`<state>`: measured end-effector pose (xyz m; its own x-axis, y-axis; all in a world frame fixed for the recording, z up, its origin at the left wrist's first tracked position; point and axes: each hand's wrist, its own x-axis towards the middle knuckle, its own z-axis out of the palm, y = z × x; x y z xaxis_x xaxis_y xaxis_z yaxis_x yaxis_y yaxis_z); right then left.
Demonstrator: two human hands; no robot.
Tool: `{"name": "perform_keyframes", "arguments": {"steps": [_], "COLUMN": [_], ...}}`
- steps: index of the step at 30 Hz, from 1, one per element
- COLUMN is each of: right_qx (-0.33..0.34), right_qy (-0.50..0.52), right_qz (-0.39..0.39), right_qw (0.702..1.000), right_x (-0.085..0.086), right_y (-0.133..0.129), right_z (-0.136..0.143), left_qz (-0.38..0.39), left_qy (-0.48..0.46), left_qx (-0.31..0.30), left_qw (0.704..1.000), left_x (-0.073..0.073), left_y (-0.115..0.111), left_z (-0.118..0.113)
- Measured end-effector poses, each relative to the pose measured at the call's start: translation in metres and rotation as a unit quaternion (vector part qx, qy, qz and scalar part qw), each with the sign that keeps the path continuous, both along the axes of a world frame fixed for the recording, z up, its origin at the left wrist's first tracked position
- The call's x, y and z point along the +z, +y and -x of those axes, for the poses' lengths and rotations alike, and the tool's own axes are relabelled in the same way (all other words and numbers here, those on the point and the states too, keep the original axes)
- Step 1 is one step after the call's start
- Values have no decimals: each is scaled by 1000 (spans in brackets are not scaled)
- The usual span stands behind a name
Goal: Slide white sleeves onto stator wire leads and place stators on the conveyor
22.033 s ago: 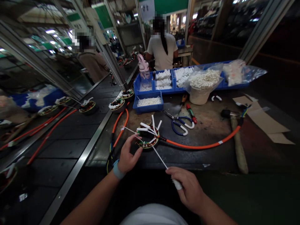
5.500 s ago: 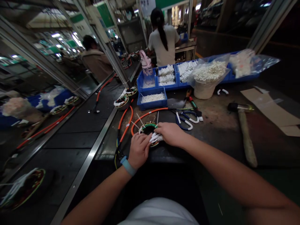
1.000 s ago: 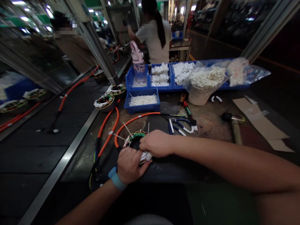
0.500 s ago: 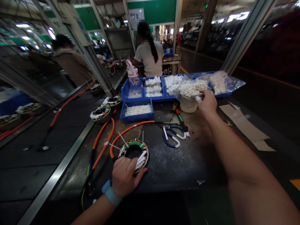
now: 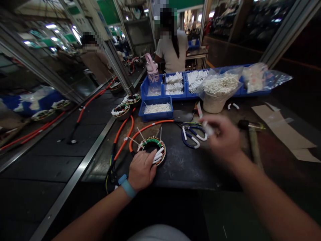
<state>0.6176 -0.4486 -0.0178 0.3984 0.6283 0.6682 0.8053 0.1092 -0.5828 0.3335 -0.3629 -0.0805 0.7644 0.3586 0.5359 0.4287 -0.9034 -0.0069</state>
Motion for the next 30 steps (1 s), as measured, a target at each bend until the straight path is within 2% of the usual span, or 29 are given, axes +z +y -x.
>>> {"name": "perform_keyframes", "arguments": {"steps": [1,2,3,5,9,13,18,26,30], "right_qx": [123,213,273,322,318,305,294,296,306], "right_qy": [-29,-43,-53,-65,-47,-22,5,-8,-20], "right_qz": [26,27,24,25,48,70,68,16,35], "right_qw": [992,976,960,944,946,949,953,955,951], "right_x": [-9,-19,-31,-54,-89,-102,-100,-83,-83], "right_y": [-19,-38,-55,-81,-105,-111,-110,-93,-97], "right_z": [26,49,69,98,120,125,127,131,129], "left_qz": [7,14,21,34,46,46,43,28,33], "left_qy": [1,2,4,7,7,10,11,31,24], "left_qx": [1,3,5,6,11,12,13,15,18], "left_qw": [1000,1000,1000,999,999,999,999,999,999], "left_x": [1,2,2,3,6,6,5,7,6], "left_y": [-1,-1,-2,-2,-4,-4,-4,-4,-4], "left_z": [0,0,0,0,0,0,0,0,1]}}
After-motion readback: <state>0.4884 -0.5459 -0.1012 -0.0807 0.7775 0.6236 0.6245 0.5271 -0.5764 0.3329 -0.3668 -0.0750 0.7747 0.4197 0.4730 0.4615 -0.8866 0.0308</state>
